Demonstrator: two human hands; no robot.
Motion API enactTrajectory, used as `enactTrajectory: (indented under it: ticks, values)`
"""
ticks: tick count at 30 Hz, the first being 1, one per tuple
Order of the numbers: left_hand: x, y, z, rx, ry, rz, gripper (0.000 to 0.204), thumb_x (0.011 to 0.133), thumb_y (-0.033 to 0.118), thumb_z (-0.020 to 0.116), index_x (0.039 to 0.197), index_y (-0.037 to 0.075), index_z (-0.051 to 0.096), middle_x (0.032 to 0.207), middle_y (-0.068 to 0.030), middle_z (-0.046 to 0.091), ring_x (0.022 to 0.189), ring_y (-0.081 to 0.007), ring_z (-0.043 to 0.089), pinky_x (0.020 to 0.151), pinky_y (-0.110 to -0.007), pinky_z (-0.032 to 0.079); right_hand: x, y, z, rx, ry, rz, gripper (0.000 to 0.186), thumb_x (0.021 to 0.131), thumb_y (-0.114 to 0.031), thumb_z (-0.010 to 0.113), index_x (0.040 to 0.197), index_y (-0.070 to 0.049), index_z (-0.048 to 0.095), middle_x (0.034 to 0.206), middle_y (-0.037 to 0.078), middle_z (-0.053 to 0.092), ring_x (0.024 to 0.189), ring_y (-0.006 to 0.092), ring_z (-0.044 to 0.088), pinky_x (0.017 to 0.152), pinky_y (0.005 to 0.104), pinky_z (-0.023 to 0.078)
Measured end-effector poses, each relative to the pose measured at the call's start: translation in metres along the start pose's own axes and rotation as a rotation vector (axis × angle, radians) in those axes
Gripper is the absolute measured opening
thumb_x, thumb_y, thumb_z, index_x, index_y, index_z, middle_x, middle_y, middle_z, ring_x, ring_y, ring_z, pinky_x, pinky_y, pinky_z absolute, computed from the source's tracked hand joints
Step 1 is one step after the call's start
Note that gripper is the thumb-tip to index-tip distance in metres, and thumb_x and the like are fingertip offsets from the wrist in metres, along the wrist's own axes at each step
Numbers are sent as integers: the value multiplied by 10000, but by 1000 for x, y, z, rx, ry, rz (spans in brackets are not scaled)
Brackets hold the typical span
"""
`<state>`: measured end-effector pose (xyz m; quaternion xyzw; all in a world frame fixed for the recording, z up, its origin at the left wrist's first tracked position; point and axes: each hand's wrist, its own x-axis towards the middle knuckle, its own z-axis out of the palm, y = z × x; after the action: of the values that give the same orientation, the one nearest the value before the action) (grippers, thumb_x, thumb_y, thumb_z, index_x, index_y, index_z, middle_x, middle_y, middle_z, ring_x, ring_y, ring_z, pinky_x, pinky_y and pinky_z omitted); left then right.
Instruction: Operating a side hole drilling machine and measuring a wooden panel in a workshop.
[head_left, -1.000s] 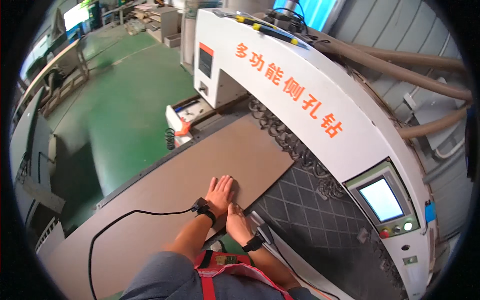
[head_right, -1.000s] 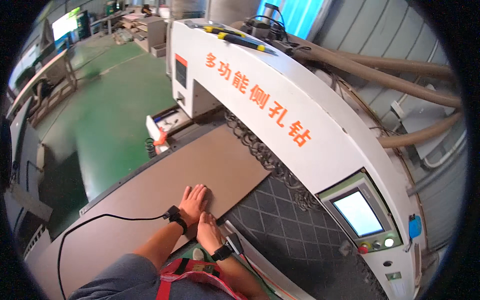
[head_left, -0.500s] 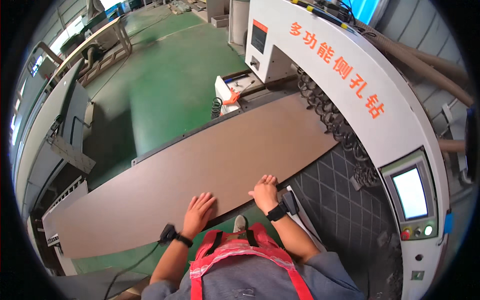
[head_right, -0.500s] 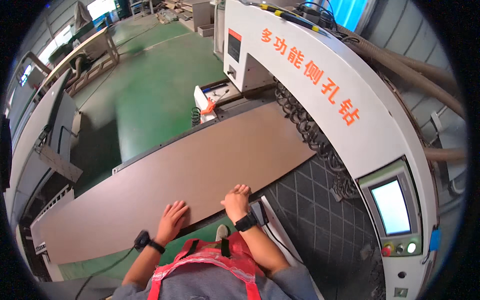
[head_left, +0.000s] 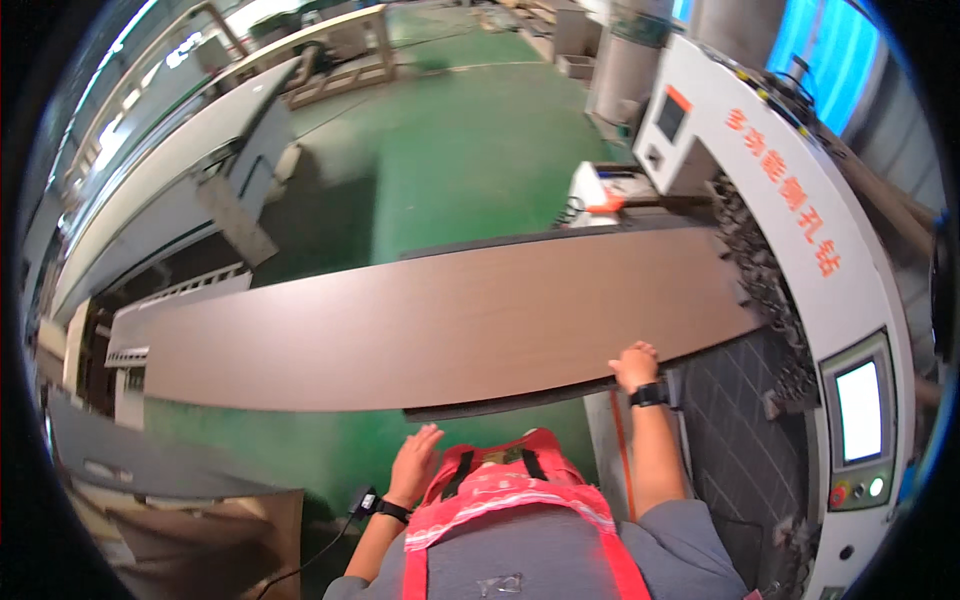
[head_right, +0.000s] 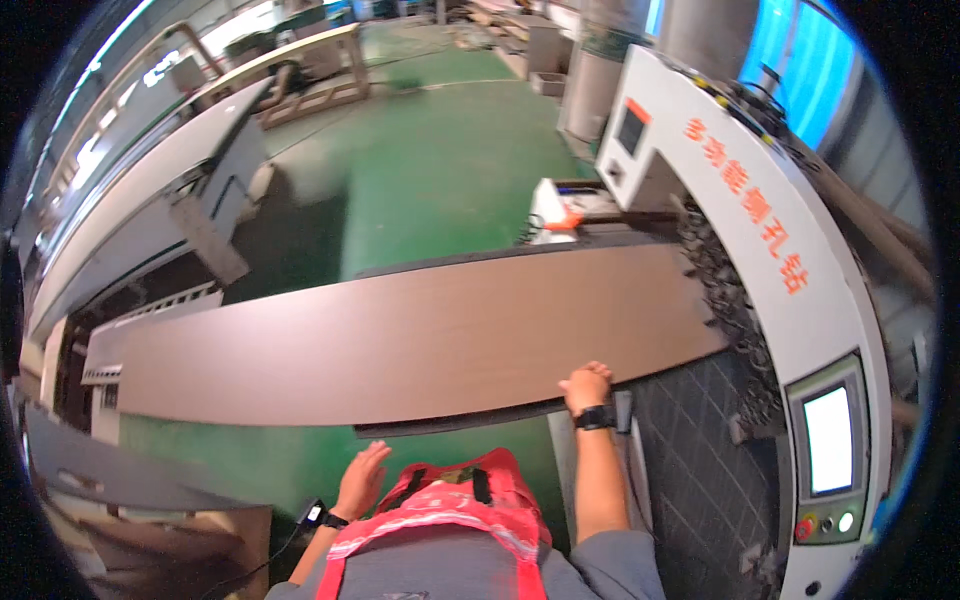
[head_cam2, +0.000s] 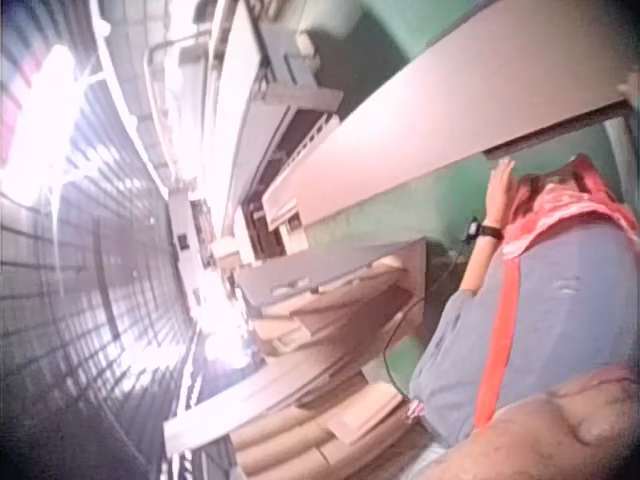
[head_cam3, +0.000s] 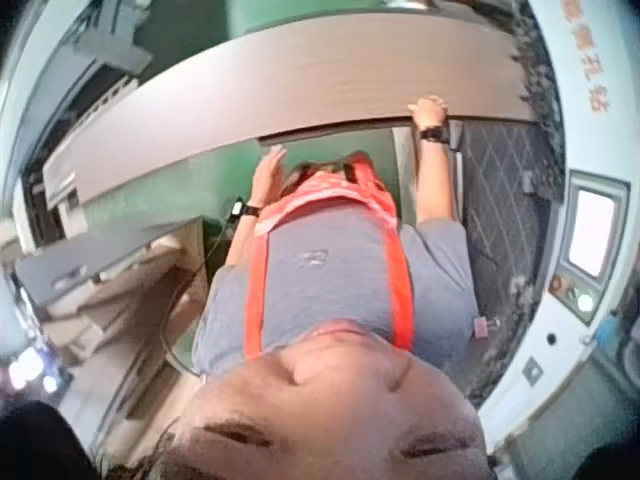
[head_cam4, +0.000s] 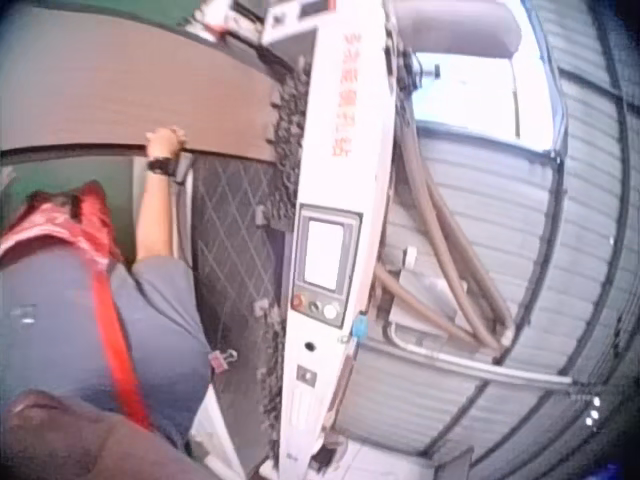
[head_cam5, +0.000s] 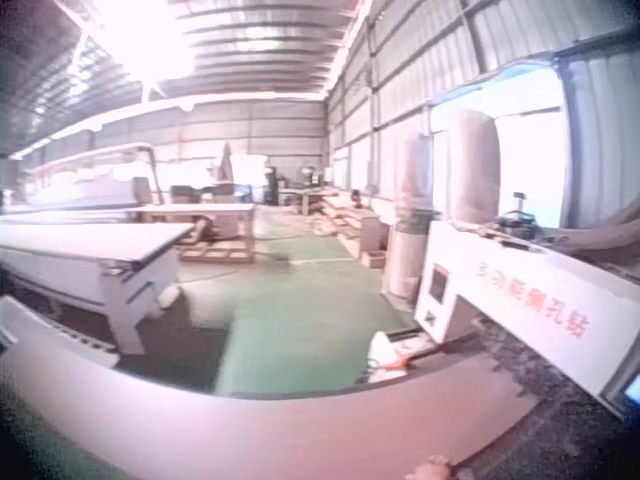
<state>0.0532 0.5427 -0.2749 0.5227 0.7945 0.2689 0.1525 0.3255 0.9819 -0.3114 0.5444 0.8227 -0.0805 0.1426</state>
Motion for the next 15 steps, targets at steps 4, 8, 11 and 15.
enactTrajectory:
  ticks: [4,8,11,15]
  values:
    - [-68,-29,1,-68,-4,-188,266,959,202,588,1183,93,681,1103,-183,709,1007,-363,684,857,-451,554,-14,-21,-11,-46,130,-70,867,863,-588,638,1277,167,534,1376,366,490,1309,495,455,1108,557,331]
    - [-109,-37,-6,-43,-213,-336,326,983,332,560,1223,142,674,1089,-165,712,984,-364,686,829,-458,550,-6,12,-7,-143,167,-155,594,894,-532,619,1022,35,740,1216,275,640,1227,415,543,1058,497,400]
    - [-156,-54,9,-97,-218,-530,362,954,382,571,1211,145,667,1108,-157,711,1019,-365,678,847,-478,544,0,9,-12,-88,164,-172,511,833,-467,713,941,32,739,1089,282,678,1098,428,610,967,503,471]
    - [-215,-82,42,-121,-296,-731,323,941,346,573,1175,142,662,1075,-156,718,1008,-366,677,839,-482,541,29,36,3,-111,128,-171,490,795,-417,766,949,44,703,1015,282,688,974,450,652,869,507,516]
